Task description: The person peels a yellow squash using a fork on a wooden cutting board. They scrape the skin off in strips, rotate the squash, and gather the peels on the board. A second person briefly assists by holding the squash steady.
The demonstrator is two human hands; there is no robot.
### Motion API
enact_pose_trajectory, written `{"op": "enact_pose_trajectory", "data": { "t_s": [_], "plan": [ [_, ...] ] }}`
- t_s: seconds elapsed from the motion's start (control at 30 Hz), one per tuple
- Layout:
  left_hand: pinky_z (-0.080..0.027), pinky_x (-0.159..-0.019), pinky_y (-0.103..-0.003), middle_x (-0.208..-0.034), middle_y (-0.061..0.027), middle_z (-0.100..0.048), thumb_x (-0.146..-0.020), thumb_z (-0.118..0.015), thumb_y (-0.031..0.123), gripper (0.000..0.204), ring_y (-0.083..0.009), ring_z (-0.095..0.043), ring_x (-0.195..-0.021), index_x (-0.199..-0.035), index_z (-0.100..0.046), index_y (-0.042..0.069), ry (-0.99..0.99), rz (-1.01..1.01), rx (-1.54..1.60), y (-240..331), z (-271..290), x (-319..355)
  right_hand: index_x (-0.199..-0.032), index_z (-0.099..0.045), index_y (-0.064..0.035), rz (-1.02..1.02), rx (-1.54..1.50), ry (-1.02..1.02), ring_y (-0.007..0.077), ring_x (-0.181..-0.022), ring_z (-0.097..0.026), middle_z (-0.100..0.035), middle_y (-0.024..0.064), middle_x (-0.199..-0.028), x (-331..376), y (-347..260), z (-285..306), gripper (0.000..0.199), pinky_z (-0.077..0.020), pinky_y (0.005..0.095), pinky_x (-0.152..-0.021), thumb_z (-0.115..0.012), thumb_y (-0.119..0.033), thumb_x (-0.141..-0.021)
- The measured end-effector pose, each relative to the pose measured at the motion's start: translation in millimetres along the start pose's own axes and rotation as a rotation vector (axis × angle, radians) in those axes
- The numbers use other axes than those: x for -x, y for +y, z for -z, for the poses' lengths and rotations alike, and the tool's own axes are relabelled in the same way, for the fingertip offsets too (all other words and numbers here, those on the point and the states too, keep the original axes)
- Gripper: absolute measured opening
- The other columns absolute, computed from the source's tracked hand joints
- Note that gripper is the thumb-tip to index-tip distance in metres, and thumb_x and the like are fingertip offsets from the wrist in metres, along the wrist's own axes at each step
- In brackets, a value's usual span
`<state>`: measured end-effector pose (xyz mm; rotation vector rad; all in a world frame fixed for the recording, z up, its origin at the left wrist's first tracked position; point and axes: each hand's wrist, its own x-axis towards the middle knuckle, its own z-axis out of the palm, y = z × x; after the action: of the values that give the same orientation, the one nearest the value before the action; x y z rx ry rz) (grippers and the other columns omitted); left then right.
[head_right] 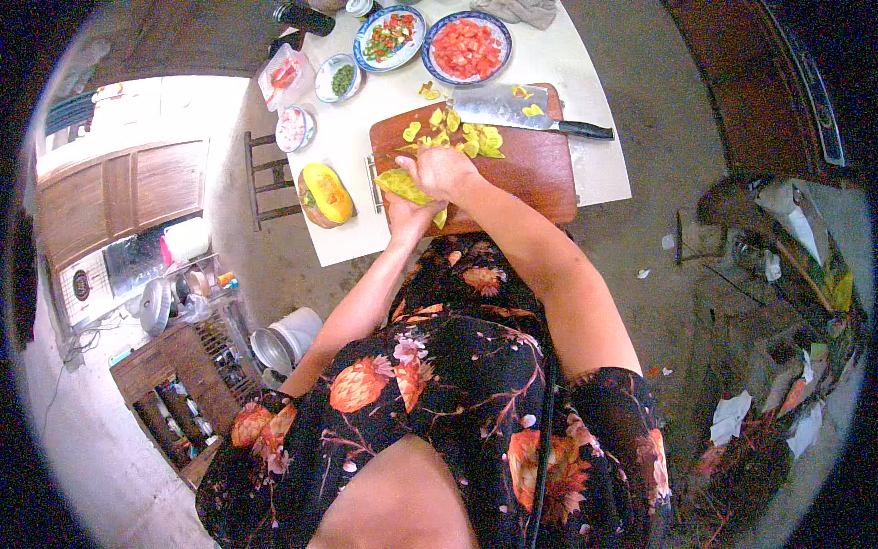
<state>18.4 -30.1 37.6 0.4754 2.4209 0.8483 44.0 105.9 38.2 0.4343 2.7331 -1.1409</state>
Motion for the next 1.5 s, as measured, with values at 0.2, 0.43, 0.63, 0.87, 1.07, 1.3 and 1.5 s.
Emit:
{"op": "enact_pose_trajectory", "data": {
  "t_s": [0.2,0.43,0.63,0.87,1.07,1.3,1.5],
  "plan": [
    [-0.050,-0.087,-0.039,-0.112,-0.0231,-0.062,-0.079,-0.073,0.039,0.079,-0.0324,-0.063,-0.104,-0.125,-0.034,-0.012,0.085,0.053,0.019,-20,-3,7,-0.113,-0.052,0.0071,-0.072,-0.039,-0.122,0.0383,-0.086,-0.069,-0.068,0.0247,-0.088,32,-25,6,0.061,-0.0551,0.0465,-0.076,-0.036,-0.050,-0.099],
    [-0.036,-0.107,-0.044,-0.134,-0.0195,-0.042,-0.061,-0.088,0.031,0.104,-0.0317,-0.043,-0.127,-0.137,-0.025,-0.002,0.058,-0.073,0.123,-20,0,38,-0.107,-0.055,0.0081,-0.092,-0.136,-0.020,0.0425,-0.089,-0.066,-0.067,0.0278,-0.086,8,-1,-13,0.065,-0.0528,0.0488,-0.080,-0.033,-0.053,-0.098],
    [-0.041,-0.097,-0.048,-0.116,-0.0220,-0.051,-0.063,-0.086,0.037,0.088,-0.0366,-0.051,-0.114,-0.125,-0.038,-0.003,0.171,0.058,-0.041,-20,0,22,-0.099,-0.052,0.0067,-0.059,-0.114,0.014,0.0427,-0.076,-0.066,-0.065,0.0277,-0.080,32,-1,13,0.047,-0.0539,0.0507,-0.071,-0.052,-0.040,-0.091],
    [-0.048,-0.087,-0.039,-0.108,-0.0129,-0.060,-0.055,-0.091,0.025,0.083,-0.0270,-0.060,-0.101,-0.121,-0.046,0.001,0.243,0.011,0.012,-9,-3,-4,-0.094,-0.048,-0.0012,0.136,0.200,0.042,0.0333,-0.065,-0.068,-0.065,0.0180,-0.076,56,-11,13,0.016,-0.0565,0.0425,-0.055,-0.055,-0.008,-0.081],
    [-0.050,-0.087,-0.035,-0.105,-0.0087,-0.067,-0.064,-0.085,0.018,0.053,-0.0203,-0.063,-0.098,-0.108,-0.059,0.002,0.240,-0.031,0.143,-2,2,-15,-0.092,-0.046,-0.0014,0.136,0.201,0.042,0.0333,-0.068,-0.068,-0.065,0.0171,-0.075,49,-9,7,0.012,-0.0551,0.0424,-0.057,-0.053,-0.006,-0.083],
    [-0.050,-0.089,-0.037,-0.108,-0.0128,-0.067,-0.067,-0.083,0.026,0.056,-0.0240,-0.064,-0.102,-0.111,-0.059,0.003,0.152,0.082,0.093,-2,8,-17,-0.096,-0.049,-0.0021,0.097,0.278,-0.080,0.0302,-0.069,-0.070,-0.068,0.0152,-0.077,32,-26,8,0.014,-0.0571,0.0395,-0.058,-0.055,-0.005,-0.083],
    [-0.039,-0.100,-0.052,-0.126,-0.0159,-0.049,-0.055,-0.086,0.036,0.094,-0.0356,-0.049,-0.119,-0.131,-0.040,0.006,0.156,0.138,-0.253,-21,-6,-4,-0.099,-0.050,0.0022,0.011,0.186,-0.010,0.0362,-0.074,-0.070,-0.067,0.0215,-0.077,-29,13,-8,0.020,-0.0563,0.0425,-0.062,-0.056,-0.008,-0.083]
  ]
}}
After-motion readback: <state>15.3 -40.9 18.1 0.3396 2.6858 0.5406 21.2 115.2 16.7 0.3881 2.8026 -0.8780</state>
